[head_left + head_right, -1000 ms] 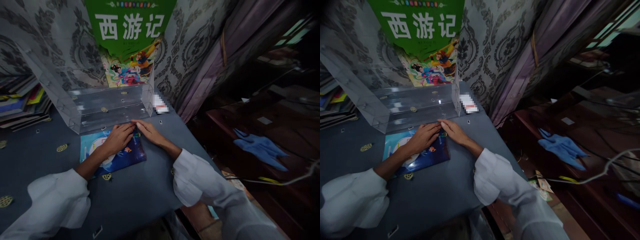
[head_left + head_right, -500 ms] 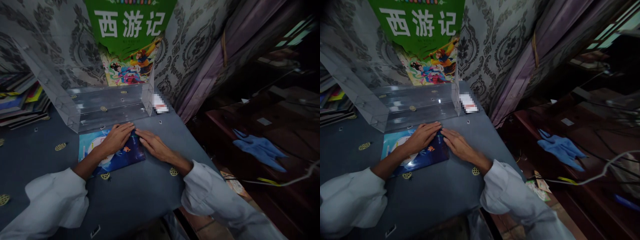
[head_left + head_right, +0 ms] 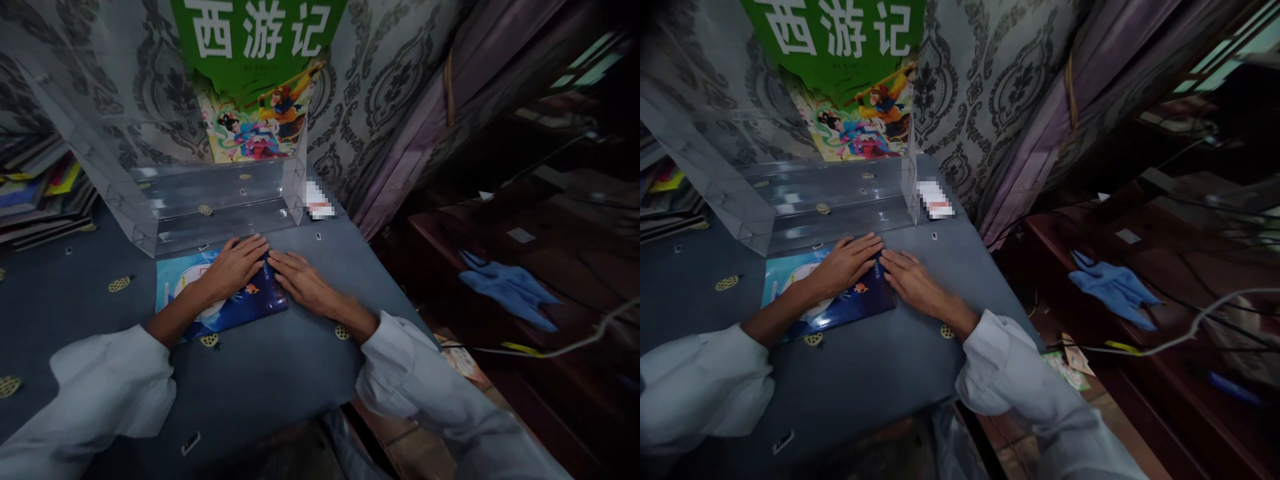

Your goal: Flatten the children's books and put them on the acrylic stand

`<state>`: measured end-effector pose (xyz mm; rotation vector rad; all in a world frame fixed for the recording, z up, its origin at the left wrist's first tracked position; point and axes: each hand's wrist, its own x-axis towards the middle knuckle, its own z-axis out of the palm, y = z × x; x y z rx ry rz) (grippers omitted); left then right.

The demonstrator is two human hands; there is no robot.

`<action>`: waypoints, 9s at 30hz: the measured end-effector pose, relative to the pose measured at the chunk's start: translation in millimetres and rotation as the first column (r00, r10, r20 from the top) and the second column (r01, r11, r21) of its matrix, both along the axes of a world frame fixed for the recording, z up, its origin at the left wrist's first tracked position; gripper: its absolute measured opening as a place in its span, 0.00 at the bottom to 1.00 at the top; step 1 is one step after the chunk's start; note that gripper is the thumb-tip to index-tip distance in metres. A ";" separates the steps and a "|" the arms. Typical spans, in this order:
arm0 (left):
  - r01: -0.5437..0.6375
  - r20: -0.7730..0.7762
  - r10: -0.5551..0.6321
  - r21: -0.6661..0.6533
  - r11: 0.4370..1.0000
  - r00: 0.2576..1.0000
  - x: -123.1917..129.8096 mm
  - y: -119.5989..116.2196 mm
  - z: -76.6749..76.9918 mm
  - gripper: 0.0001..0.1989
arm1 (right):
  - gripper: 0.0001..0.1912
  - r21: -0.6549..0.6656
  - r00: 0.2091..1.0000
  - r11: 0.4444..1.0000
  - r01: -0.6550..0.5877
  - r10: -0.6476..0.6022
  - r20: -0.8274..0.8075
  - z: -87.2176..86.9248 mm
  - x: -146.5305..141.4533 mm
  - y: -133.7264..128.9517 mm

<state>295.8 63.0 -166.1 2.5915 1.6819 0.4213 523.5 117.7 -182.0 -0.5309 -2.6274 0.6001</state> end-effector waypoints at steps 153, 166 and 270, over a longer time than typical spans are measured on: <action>-0.582 -0.051 0.616 0.278 0.765 0.786 27.9 -215.4 -25.0 0.36 | 0.35 0.113 0.957 0.966 -0.234 0.208 0.202 22.0 -175.8 -67.3; -0.552 -0.109 0.608 0.317 0.771 0.786 28.5 -213.6 -15.7 0.36 | 0.33 0.132 0.969 0.991 -0.007 -0.026 0.247 20.0 -112.1 -33.4; -0.060 0.187 0.139 -0.375 0.925 0.973 -52.8 -140.8 19.8 0.31 | 0.24 0.230 0.988 0.973 -0.028 0.061 -0.139 44.9 43.2 -129.0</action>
